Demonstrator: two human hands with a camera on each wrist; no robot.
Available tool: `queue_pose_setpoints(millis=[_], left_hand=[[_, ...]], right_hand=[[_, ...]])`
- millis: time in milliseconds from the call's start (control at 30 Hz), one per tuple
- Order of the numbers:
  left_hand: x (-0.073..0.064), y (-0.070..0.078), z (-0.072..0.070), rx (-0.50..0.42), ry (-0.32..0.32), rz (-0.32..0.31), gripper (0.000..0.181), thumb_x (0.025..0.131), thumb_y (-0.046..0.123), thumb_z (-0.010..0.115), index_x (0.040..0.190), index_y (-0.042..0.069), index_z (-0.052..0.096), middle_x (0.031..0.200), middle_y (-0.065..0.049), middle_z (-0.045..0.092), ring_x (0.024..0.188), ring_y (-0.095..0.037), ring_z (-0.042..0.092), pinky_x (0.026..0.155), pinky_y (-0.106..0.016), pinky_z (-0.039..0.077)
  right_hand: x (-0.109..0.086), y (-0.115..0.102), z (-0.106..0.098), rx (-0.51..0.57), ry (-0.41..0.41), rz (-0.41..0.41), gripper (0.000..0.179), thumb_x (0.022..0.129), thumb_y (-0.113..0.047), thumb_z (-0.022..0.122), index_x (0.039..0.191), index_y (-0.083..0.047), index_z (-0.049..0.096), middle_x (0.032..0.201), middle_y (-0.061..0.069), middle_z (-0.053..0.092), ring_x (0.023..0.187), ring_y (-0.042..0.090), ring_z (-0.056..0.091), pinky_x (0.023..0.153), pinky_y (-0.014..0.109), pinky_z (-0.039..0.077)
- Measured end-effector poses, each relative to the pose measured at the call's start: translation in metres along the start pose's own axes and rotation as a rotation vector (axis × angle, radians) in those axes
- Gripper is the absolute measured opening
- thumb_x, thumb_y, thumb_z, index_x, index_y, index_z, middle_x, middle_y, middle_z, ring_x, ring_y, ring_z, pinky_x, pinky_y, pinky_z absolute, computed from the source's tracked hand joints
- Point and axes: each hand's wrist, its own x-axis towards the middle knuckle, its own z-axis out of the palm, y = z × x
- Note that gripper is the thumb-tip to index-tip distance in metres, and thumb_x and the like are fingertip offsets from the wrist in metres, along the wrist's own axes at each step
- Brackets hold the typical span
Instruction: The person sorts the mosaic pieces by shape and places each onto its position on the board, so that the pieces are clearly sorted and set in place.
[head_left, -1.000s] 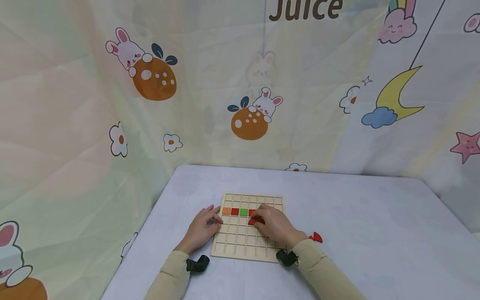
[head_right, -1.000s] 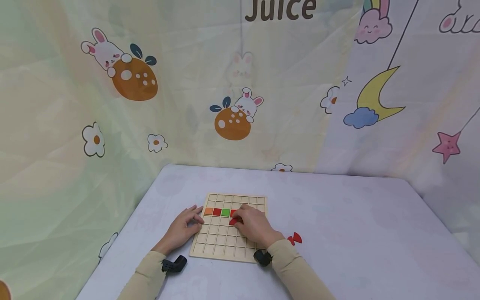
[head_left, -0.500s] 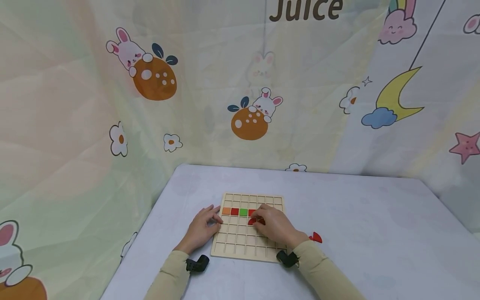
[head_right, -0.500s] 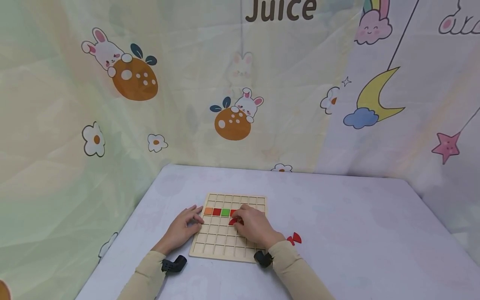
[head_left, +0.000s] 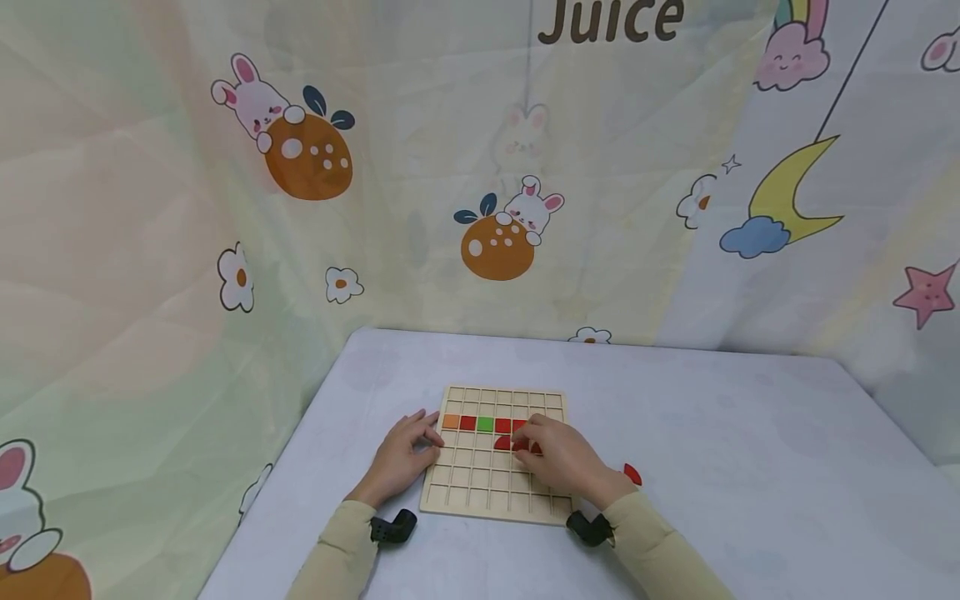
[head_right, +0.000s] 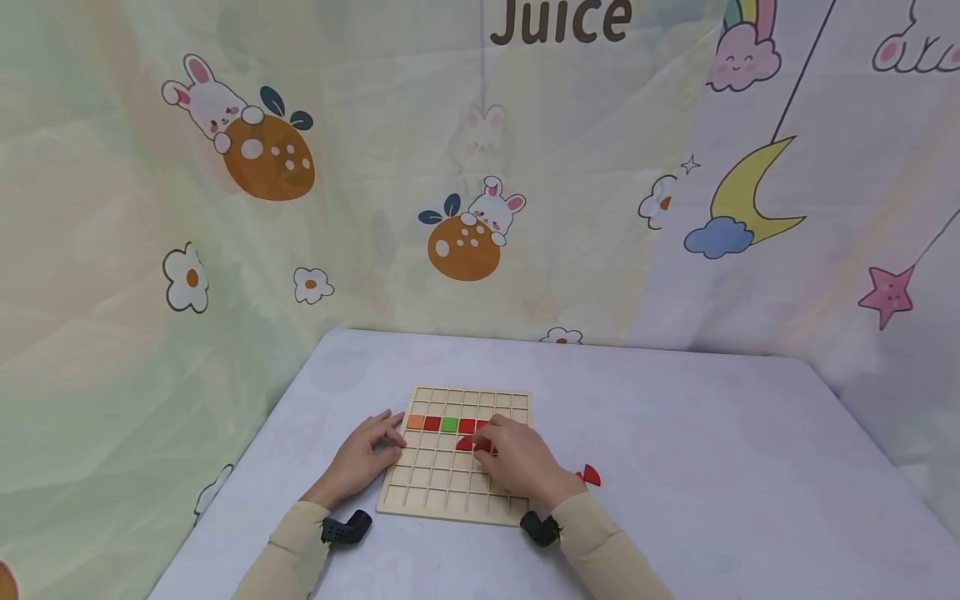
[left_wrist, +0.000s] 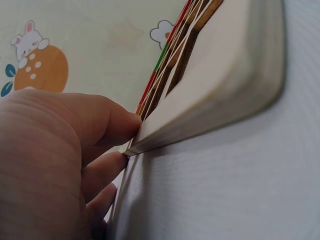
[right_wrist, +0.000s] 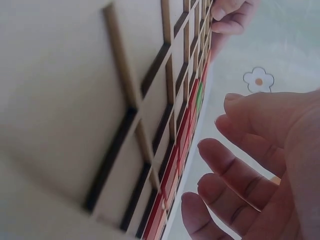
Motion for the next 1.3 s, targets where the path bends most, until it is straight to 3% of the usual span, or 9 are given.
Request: queue_pose_setpoints(millis=[200, 567, 800, 967, 1300], left_hand=[[0.0, 0.001, -0.001, -0.005, 0.004, -0.006, 0.015, 0.085, 0.013, 0.069, 0.082, 0.027, 0.066, 0.148, 0.0, 0.048, 0.147, -0.031, 0.024, 0.119, -0.059, 0.015], [0.0, 0.002, -0.002, -0.008, 0.003, 0.001, 0.016, 0.085, 0.012, 0.069, 0.081, 0.027, 0.065, 0.147, -0.001, 0.049, 0.146, -0.029, 0.025, 0.12, -0.057, 0.014], [0.0, 0.002, -0.003, -0.009, -0.008, -0.001, 0.015, 0.086, 0.012, 0.069, 0.082, 0.027, 0.065, 0.147, -0.001, 0.049, 0.146, -0.029, 0.025, 0.119, -0.057, 0.015], [-0.001, 0.002, -0.002, -0.007, -0.006, -0.005, 0.017, 0.085, 0.012, 0.069, 0.082, 0.028, 0.065, 0.147, 0.0, 0.049, 0.146, -0.03, 0.025, 0.119, -0.058, 0.015], [0.0, 0.003, -0.003, -0.009, -0.014, 0.019, 0.012, 0.086, 0.013, 0.068, 0.083, 0.024, 0.066, 0.148, 0.0, 0.049, 0.147, -0.029, 0.025, 0.119, -0.057, 0.014]], right_hand=[[-0.01, 0.005, 0.0, 0.021, 0.021, 0.053, 0.015, 0.087, -0.022, 0.071, 0.102, -0.021, 0.073, 0.097, -0.009, 0.061, 0.081, 0.007, 0.054, 0.074, 0.027, 0.054], [-0.026, 0.012, -0.006, 0.01, 0.049, 0.16, 0.015, 0.084, -0.024, 0.076, 0.099, -0.025, 0.072, 0.102, -0.01, 0.061, 0.088, 0.008, 0.057, 0.078, 0.03, 0.054], [-0.032, 0.021, -0.011, 0.025, 0.065, 0.188, 0.019, 0.084, -0.022, 0.077, 0.102, -0.02, 0.073, 0.095, -0.01, 0.061, 0.074, 0.008, 0.048, 0.063, 0.024, 0.045], [-0.035, 0.025, -0.013, 0.051, 0.081, 0.19, 0.016, 0.084, -0.021, 0.077, 0.099, -0.02, 0.073, 0.094, -0.01, 0.061, 0.075, 0.008, 0.049, 0.064, 0.024, 0.045], [-0.038, 0.048, -0.028, 0.043, 0.111, 0.204, 0.021, 0.086, -0.018, 0.073, 0.107, -0.019, 0.071, 0.105, -0.009, 0.064, 0.094, 0.016, 0.061, 0.078, 0.035, 0.055]])
